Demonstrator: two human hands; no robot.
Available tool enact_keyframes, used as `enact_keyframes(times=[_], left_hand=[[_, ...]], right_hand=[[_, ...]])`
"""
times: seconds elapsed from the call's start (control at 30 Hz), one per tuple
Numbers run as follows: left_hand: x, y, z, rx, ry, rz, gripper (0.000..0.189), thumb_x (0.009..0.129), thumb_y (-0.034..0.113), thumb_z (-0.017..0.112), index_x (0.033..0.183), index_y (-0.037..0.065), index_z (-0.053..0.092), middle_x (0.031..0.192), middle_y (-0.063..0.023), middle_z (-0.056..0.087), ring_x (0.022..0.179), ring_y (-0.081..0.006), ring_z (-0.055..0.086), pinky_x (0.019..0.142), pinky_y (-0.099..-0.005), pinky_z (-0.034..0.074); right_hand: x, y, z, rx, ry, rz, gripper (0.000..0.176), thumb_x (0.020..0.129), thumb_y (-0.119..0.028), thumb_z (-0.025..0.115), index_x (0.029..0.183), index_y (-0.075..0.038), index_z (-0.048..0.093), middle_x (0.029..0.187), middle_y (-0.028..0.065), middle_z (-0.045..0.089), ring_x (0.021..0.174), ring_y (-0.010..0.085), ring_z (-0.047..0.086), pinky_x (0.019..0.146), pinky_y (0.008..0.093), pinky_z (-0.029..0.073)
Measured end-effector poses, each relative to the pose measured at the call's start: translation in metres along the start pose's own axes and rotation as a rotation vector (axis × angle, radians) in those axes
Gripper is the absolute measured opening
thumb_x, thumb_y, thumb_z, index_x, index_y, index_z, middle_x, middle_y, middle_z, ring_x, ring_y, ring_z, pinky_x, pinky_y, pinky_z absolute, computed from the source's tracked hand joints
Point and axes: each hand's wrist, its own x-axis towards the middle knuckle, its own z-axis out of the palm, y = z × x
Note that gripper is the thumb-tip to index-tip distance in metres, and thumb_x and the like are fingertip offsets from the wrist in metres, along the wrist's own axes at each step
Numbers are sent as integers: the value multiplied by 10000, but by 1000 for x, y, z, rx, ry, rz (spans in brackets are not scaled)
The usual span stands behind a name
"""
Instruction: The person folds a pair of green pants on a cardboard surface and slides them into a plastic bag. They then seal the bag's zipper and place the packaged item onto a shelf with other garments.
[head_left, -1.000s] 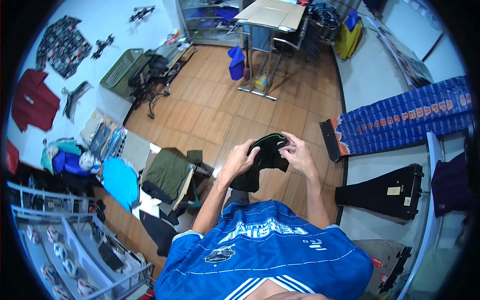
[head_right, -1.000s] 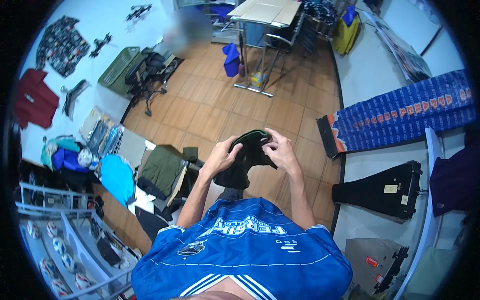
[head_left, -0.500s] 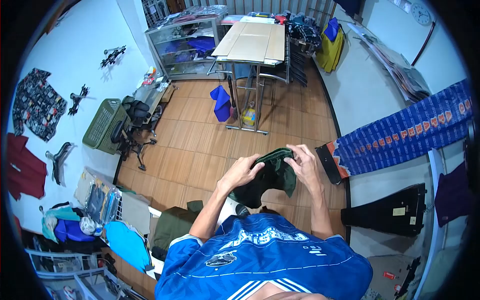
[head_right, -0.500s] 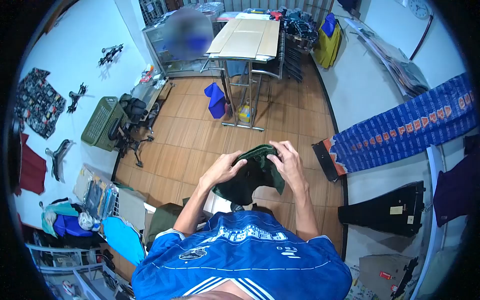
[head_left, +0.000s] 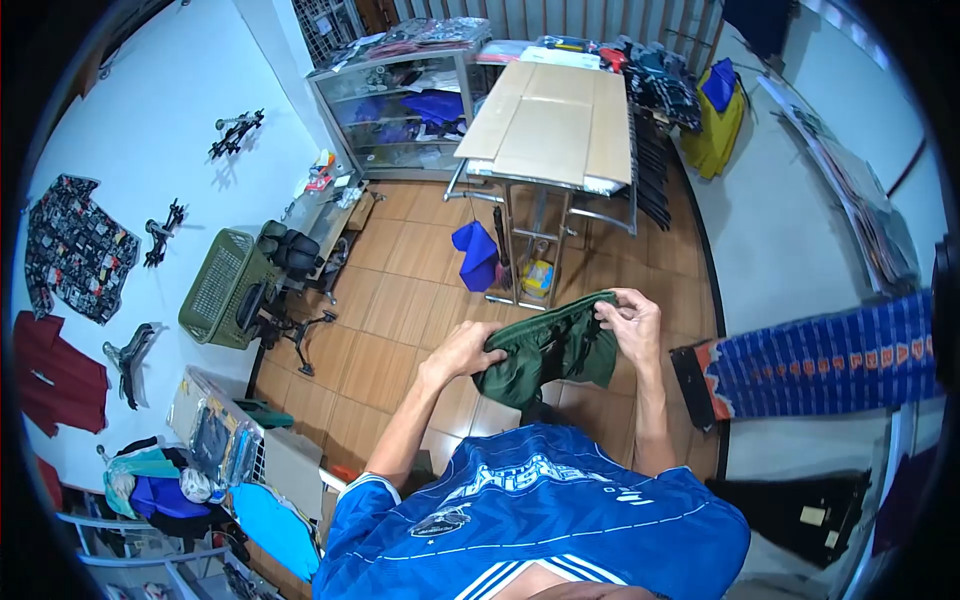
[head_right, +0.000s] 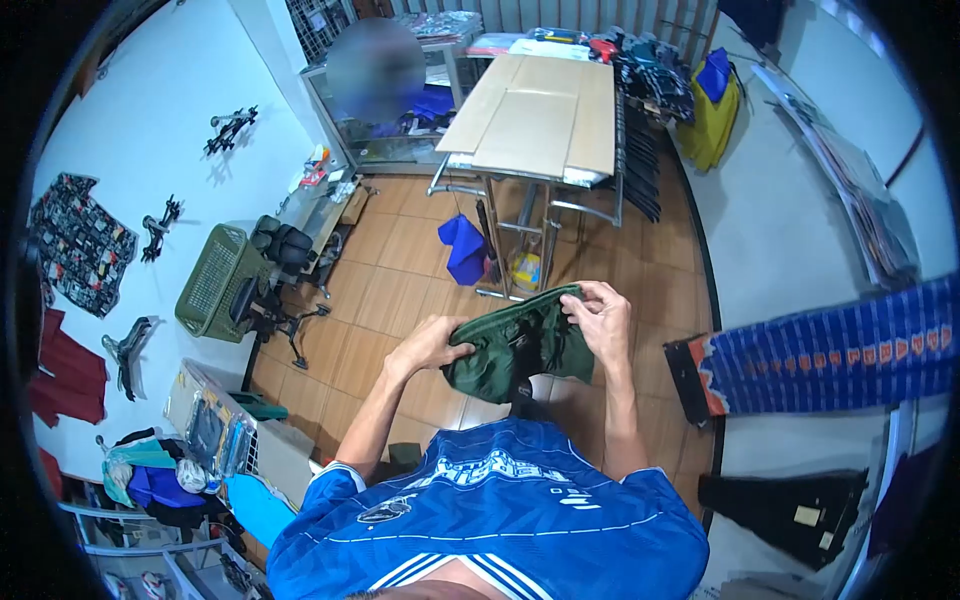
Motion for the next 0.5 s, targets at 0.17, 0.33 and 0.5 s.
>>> enact_keyframes(times=[0.17,0.33,0.5], left_hand=[[78,-43,-68,-118,343,27,277,847,163,831,1057,11,732,758,-102,724,654,-210,674,637,-358,526],[174,-44,-149,-355,621,13,268,877,169,826,997,-39,705,692,5,602,639,-45,546,571,-282,466],[318,-73,-236,-445,672,191,183,952,88,741,1094,-22,707,841,-5,706,707,-69,624,595,-244,494]], right_hand=[[119,-4,4,123,103,13,248,927,-22,775,1144,69,694,913,92,717,764,156,742,646,251,622],[233,-31,16,186,216,-49,263,934,-84,789,1106,78,674,934,100,696,791,194,753,657,281,640],[379,-34,47,269,350,-157,358,944,-134,789,1181,93,645,997,141,714,844,233,760,719,313,650]])
